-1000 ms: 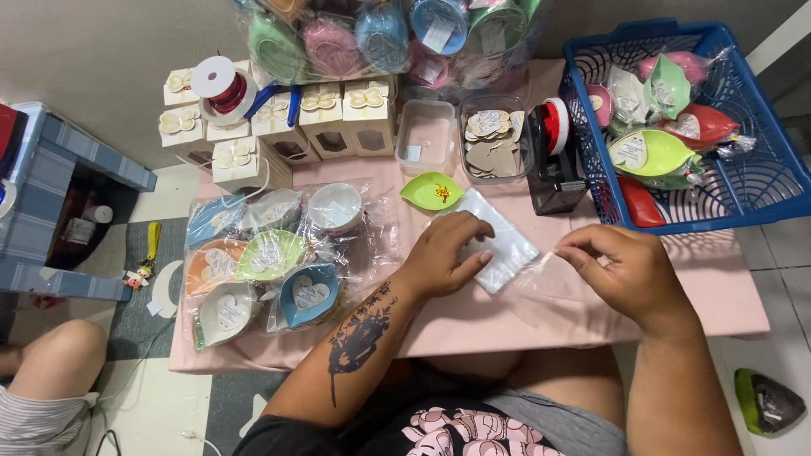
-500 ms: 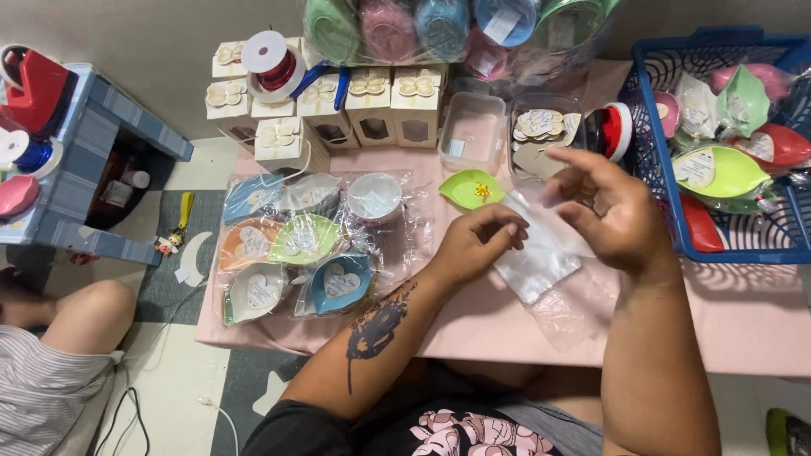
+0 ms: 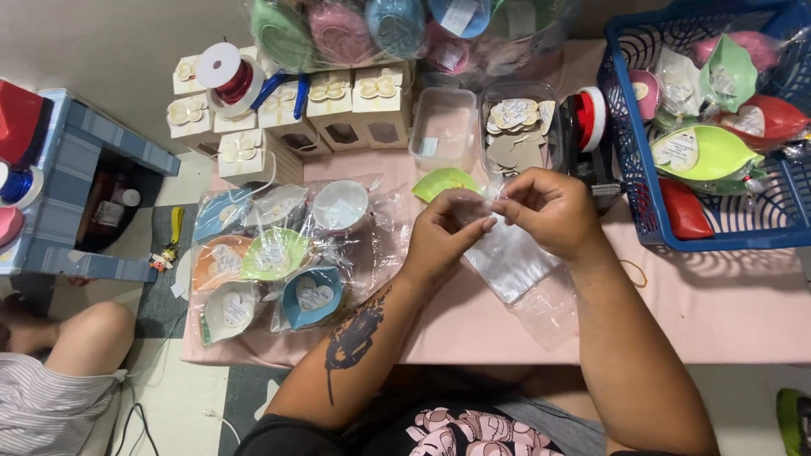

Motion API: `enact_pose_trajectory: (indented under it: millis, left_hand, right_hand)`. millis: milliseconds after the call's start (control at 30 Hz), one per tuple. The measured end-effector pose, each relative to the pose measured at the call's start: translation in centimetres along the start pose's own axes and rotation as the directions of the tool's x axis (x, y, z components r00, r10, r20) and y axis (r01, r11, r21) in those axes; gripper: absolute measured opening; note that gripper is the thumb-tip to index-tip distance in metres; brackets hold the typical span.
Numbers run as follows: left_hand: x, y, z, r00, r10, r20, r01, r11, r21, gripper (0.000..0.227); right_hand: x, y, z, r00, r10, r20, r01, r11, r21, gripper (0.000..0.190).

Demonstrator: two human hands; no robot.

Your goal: Assembling small decorative containers by inserting a tag and packing them into plastic bags.

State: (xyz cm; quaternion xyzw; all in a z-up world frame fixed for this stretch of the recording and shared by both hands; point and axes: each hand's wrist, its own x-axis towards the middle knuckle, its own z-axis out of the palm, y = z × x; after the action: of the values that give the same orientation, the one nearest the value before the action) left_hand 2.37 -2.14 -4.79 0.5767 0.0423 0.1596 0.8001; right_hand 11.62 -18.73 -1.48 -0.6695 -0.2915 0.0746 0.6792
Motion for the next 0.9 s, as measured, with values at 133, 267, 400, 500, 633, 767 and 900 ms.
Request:
enact_pose_trajectory:
  millis: [133,267,400,500,633,767,900]
  left_hand:
    - [0.2,-0.1,0.0,0.993,-0.093,-0.066,0.092,0.996,-0.021,0.02]
    - [0.5,0.5,-0.2,0.975,-0.143,-0.168,0.132,0.988,-0.076,0.016]
    - [0.4,1.1,-0.3,0.955,-0.157,-0.25,0.128,0.984,-0.125,0.02]
    - [0.7,0.7,-0.6,0.962,-0.113,-0.249,0.1,0.993,-0.066,0.027]
    - [1.0,0.2,-0.8,0.948,-0.109,-0.3,0.09,0.993,-0.076,0.029]
    - [0.9,1.6,-0.7,0.939,-0.08,-0.335,0.076,0.997,-0.026,0.029]
    - [0.4,3.0,-0.5,0.933,-0.04,-0.357,0.049,0.999,0.016,0.028]
  right_hand:
    - [0.2,0.6,-0.2,1.0,-0.022,0.008,0.021,0.999,0.05,0.027]
    - [0.2,-1.0,0.5,0.996,-0.08,0.028,0.076,0.99,0.117,0.04]
    - [0.0,-1.6,1.1,0.989,-0.143,0.043,0.137,0.982,0.127,0.046]
    - [-0.3,-1.1,1.4,0.983,-0.179,0.045,0.172,0.976,0.132,0.044]
    - [-0.3,-0.9,1.6,0.974,-0.224,0.026,0.22,0.97,0.107,0.037]
    - [-0.4,-1.8,2.0,0.958,-0.283,0.049,0.281,0.959,0.048,0.03]
    - [-0.7,-2.6,2.6,0.956,-0.279,0.09,0.281,0.959,-0.016,0.033]
